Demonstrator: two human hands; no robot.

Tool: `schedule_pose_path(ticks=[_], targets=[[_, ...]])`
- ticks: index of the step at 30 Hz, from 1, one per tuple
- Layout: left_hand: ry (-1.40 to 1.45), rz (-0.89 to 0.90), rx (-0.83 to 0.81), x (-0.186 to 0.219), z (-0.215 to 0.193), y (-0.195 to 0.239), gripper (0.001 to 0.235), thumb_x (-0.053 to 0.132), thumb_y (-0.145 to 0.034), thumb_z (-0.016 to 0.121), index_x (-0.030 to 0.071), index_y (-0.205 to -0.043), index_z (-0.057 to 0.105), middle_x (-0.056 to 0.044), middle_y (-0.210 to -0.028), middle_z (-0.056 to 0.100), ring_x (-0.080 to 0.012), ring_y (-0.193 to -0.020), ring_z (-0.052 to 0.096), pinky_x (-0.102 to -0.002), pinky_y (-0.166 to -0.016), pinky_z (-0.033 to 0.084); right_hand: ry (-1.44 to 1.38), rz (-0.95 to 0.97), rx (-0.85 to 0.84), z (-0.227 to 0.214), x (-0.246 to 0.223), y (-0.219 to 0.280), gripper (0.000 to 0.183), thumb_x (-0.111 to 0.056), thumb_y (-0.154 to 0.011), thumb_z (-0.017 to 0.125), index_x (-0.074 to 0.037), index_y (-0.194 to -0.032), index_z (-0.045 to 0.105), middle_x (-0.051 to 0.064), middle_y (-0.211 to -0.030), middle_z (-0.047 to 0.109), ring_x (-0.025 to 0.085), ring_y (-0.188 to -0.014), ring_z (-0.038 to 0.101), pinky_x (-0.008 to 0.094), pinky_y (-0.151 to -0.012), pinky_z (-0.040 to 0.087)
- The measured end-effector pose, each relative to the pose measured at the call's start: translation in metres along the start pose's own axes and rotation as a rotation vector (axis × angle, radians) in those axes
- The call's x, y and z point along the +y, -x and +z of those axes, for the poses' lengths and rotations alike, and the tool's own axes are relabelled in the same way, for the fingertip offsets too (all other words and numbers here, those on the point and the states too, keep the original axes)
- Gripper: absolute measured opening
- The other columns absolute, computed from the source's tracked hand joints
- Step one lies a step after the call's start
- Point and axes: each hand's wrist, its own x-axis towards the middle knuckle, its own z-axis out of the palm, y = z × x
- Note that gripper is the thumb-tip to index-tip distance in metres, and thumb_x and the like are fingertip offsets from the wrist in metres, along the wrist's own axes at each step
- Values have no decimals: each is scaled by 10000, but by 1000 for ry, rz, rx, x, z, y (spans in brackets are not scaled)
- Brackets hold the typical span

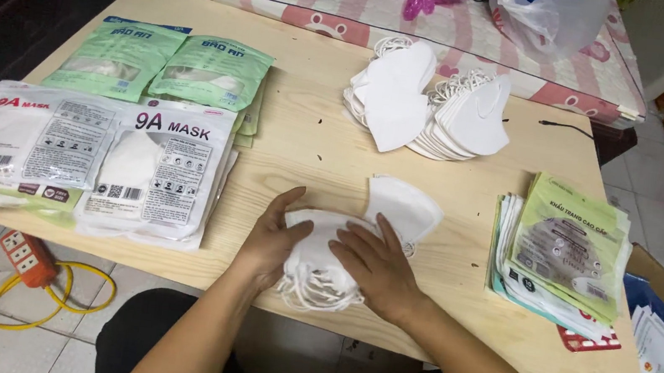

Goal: Folding face masks and placing them into plastic packaging bags

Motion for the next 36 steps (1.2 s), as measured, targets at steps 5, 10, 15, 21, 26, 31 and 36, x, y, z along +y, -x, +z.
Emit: schedule_pose_path(ticks=[5,10,15,21,26,31,36], targets=[[-406,126,-89,21,-5,14,413,271,-1007,576,74,-1362,651,-188,-1392,575,-324,-1297,500,-482,-1078,446,-689,379,150,9,3,3,617,-7,-705,765,-63,-1305,633,150,-1250,705,313,-1196,645,547,-1128,381],[-506,232,-199,-2,-5,7,647,518,-1072,284,86,-1419,618,-218,-1396,631,-379,-1395,498,-520,-1158,385,-944,663,82,27,2,4,535,93,-712,673,-33,-1231,706,167,-1160,765,249,-1094,713,455,-973,568],[-402,297,-110,-37,-12,-18,693,488,-1099,213,-9,-1423,572,-319,-1374,589,-462,-1369,488,-544,-1165,363,-1118,764,78,42,-6,-1,796,-75,-637,955,69,-1321,573,269,-1247,684,382,-1182,655,498,-966,578],[-371,360,-124,-21,-4,-11,718,499,-1072,171,19,-1431,566,-307,-1329,618,-453,-1305,541,-559,-1124,397,-992,701,120,33,8,8,716,-117,-659,939,25,-1285,622,232,-1220,707,370,-1166,671,486,-960,577],[-399,348,-162,-13,3,-5,713,514,-1063,195,28,-1421,575,-319,-1304,630,-476,-1288,559,-574,-1100,414,-896,665,150,34,6,4,656,-149,-675,927,-8,-1258,659,205,-1200,723,361,-1154,682,477,-956,576],[-401,377,-154,-22,-4,-11,693,515,-1046,236,48,-1442,560,-291,-1273,669,-440,-1259,596,-561,-1075,446,-805,620,184,30,14,9,598,-180,-692,915,-41,-1230,696,178,-1180,740,353,-1142,694,467,-952,576],[-427,180,-184,-12,1,-10,709,562,-1057,202,91,-1444,564,-297,-1376,594,-462,-1335,524,-554,-1131,389,-682,562,244,29,22,10,523,-222,-714,899,-86,-1194,745,141,-1153,763,341,-1126,709,455,-946,575]])
